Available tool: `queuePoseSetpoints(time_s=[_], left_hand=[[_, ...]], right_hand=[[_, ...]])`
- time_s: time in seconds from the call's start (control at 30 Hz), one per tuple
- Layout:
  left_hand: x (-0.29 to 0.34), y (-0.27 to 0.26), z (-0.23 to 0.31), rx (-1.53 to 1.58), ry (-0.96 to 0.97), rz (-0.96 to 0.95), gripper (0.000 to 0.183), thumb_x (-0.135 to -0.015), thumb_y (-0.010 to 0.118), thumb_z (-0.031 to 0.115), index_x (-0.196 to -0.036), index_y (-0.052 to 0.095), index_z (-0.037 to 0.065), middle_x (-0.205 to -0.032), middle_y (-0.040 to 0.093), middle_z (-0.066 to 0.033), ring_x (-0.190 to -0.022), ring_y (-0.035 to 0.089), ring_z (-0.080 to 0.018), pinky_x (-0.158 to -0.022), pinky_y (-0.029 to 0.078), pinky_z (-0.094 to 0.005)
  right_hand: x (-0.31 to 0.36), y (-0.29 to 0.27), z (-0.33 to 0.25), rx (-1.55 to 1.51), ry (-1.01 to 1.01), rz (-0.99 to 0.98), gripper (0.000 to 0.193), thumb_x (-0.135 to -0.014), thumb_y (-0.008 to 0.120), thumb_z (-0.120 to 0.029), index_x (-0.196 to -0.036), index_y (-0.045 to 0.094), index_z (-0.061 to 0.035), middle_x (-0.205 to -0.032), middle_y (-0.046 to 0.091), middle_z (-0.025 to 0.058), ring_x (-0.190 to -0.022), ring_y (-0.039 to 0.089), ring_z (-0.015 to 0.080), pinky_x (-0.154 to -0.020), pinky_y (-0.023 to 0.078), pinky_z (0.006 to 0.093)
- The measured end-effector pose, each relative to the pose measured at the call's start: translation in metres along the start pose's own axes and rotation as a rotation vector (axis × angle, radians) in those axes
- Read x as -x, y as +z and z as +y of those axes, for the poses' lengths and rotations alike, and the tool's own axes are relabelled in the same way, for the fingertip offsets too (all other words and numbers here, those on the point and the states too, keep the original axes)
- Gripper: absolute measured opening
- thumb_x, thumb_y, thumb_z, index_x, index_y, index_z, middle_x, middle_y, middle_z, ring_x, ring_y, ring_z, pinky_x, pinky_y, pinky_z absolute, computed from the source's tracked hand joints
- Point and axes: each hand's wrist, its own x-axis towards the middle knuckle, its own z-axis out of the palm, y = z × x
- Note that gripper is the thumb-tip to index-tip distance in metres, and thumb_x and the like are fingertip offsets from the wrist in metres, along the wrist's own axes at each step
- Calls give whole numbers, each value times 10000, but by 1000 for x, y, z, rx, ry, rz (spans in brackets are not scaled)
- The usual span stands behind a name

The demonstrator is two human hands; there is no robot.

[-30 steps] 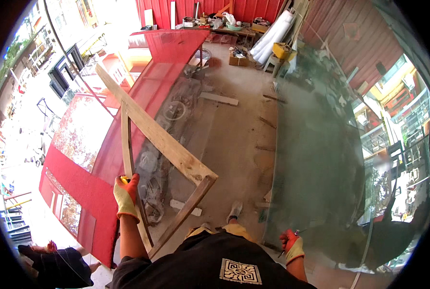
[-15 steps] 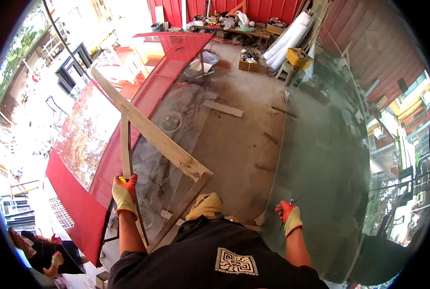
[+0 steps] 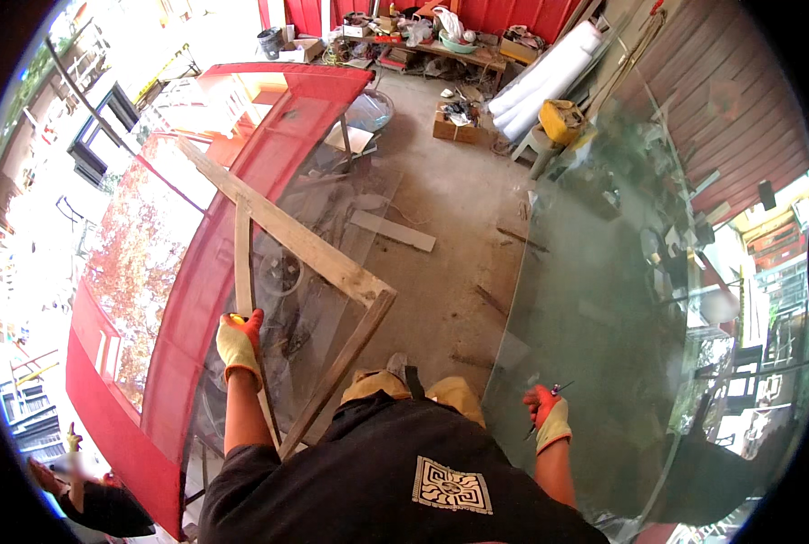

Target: The person uses a tape measure to measure the width and length of a glass pane resting on a table, marking it with a pen and using a wooden guide.

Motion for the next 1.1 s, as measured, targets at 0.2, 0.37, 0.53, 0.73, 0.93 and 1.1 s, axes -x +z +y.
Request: queuePoseSetpoints(time_s=[0.2, 0.37, 0.53, 0.73, 0.93, 1.1], left_hand=[[-43, 61, 118, -89, 3, -22, 666, -804, 886, 536, -1134, 692, -8, -1042, 779, -232, -1006, 761, -399, -896, 575, -476], [-70, 131, 201, -116, -44, -36, 680, -790, 895, 548, -1128, 700, -8, -1034, 784, -221, -996, 761, -398, -885, 575, -478], [-91, 182, 270, -176, -68, 44, 650, -790, 900, 527, -1137, 705, 12, -1039, 787, -223, -1009, 766, -410, -885, 580, -481], [-111, 235, 364, -177, -143, 81, 621, -813, 894, 505, -1127, 688, 11, -1022, 784, -219, -1002, 763, -414, -889, 582, -485], [-179, 305, 432, -224, -243, 111, 636, -813, 902, 511, -1138, 679, 12, -1025, 781, -218, -990, 763, -412, -885, 584, -482], [-243, 357, 482, -239, -316, 137, 640, -794, 912, 509, -1143, 692, 19, -1049, 783, -226, -1009, 760, -425, -886, 588, -498]], right_hand=[[-82, 7, -90, -20, 33, 44, 408, -1015, 678, -399, -1019, 758, 1, -831, 749, 79, -618, 569, 138, -514, 424, 301], [-214, 12, -179, 17, 8, -1, 370, -946, 711, -378, -933, 752, -11, -802, 753, 89, -579, 574, 157, -487, 434, 332], [-335, 42, -289, 136, 32, -72, 383, -1000, 688, -370, -1009, 750, 8, -802, 745, 109, -596, 561, 153, -501, 432, 332], [-450, 85, -453, 246, -30, -158, 388, -1018, 681, -387, -1017, 764, -8, -801, 759, 86, -586, 585, 147, -489, 449, 333], [-548, 156, -592, 298, -75, -266, 428, -1036, 664, -433, -1046, 761, -16, -844, 754, 63, -614, 561, 118, -510, 449, 299], [-624, 215, -687, 344, -69, -272, 435, -1029, 671, -440, -1050, 762, -15, -844, 751, 63, -611, 555, 113, -508, 442, 292]])
